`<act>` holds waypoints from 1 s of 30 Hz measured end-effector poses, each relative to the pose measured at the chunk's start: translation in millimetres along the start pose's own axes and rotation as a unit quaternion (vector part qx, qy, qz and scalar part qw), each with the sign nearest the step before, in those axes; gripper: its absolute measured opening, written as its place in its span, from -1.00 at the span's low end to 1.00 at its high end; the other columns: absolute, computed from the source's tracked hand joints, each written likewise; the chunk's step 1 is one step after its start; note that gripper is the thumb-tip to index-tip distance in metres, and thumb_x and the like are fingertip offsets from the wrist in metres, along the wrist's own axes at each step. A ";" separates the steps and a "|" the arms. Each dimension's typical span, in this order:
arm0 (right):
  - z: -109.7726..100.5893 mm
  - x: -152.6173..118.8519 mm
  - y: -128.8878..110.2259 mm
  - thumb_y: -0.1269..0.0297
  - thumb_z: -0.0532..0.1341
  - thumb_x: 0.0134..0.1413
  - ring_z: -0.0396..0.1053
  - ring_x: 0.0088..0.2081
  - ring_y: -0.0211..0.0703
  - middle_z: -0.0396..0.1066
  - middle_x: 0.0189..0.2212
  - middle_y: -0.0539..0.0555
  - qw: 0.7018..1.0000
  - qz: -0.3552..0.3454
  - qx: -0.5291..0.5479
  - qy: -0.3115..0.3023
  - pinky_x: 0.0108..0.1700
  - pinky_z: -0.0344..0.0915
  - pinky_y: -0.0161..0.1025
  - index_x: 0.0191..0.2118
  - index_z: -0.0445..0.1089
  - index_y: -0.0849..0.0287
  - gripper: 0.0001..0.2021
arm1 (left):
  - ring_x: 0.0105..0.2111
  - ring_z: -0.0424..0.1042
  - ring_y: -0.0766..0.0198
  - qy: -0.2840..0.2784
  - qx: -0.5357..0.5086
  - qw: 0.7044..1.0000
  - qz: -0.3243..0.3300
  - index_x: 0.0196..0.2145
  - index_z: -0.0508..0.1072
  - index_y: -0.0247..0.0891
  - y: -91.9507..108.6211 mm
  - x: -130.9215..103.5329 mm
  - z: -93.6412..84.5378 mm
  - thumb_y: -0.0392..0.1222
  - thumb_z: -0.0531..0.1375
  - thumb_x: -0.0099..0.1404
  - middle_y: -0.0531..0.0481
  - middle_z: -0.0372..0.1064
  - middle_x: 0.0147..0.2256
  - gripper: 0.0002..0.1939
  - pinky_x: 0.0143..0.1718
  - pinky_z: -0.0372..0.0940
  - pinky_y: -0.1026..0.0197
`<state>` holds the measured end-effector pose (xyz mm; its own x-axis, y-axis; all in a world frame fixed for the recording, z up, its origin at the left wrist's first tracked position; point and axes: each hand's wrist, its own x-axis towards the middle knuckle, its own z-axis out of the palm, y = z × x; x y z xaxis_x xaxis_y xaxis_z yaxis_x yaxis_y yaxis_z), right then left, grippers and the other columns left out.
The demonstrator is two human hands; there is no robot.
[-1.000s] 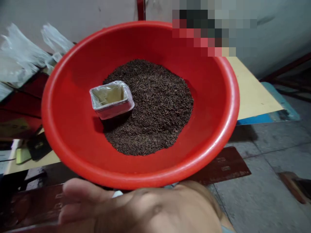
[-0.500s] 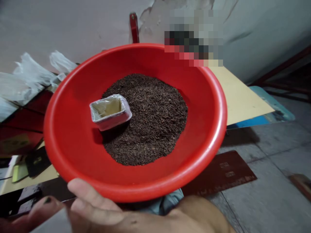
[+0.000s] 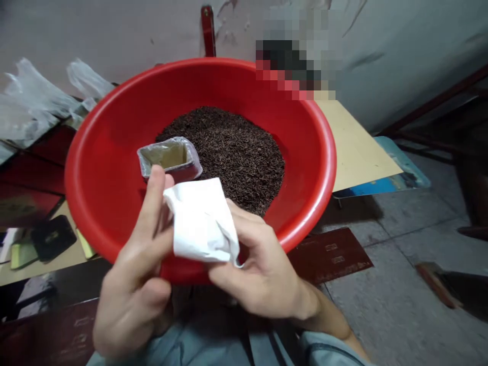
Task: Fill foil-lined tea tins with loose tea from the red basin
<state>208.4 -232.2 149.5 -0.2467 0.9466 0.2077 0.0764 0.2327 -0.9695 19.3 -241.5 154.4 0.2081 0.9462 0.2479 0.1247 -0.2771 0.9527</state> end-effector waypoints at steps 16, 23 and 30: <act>-29.6 23.3 -32.4 0.33 0.23 0.21 0.47 -0.21 -0.11 0.50 -0.16 0.13 0.969 -0.067 -0.202 -0.126 -0.29 0.43 -0.27 -0.08 0.53 0.06 -0.80 | -0.33 0.56 0.22 0.058 -0.093 0.990 -0.086 -0.06 0.41 -0.21 1.5 26.8 -22.8 -0.06 0.49 0.08 -0.03 0.54 -0.32 -0.47 -0.33 0.46 0.27; -32.6 44.1 -35.2 0.19 0.44 0.05 0.45 -0.38 -0.15 0.51 -0.34 0.07 0.986 -0.067 -0.135 -0.067 -0.49 0.37 -0.30 -0.22 0.57 0.06 -0.84 | -0.42 0.49 0.25 0.032 -0.125 0.986 -0.108 -0.29 0.53 -0.25 -6.0 34.7 -40.7 0.00 0.47 0.09 0.00 0.53 -0.35 -0.66 -0.46 0.39 0.29; -44.9 82.3 -54.1 0.00 0.34 0.17 0.44 -0.42 -0.31 0.47 -0.36 -0.04 0.994 -0.068 -0.061 -0.054 -0.44 0.35 -0.35 -0.21 0.50 0.06 -0.75 | -0.41 0.39 0.41 0.120 -0.255 0.957 0.065 -0.23 0.47 -0.26 35.7 67.5 -33.2 -0.17 0.33 0.32 0.13 0.42 -0.37 -0.86 -0.38 0.36 0.38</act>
<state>227.3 -156.8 224.9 -0.3637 0.8770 0.3139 0.1502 0.3878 -0.9094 5.6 -181.9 211.0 -0.0467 0.9375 0.3449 -0.3887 -0.3351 0.8583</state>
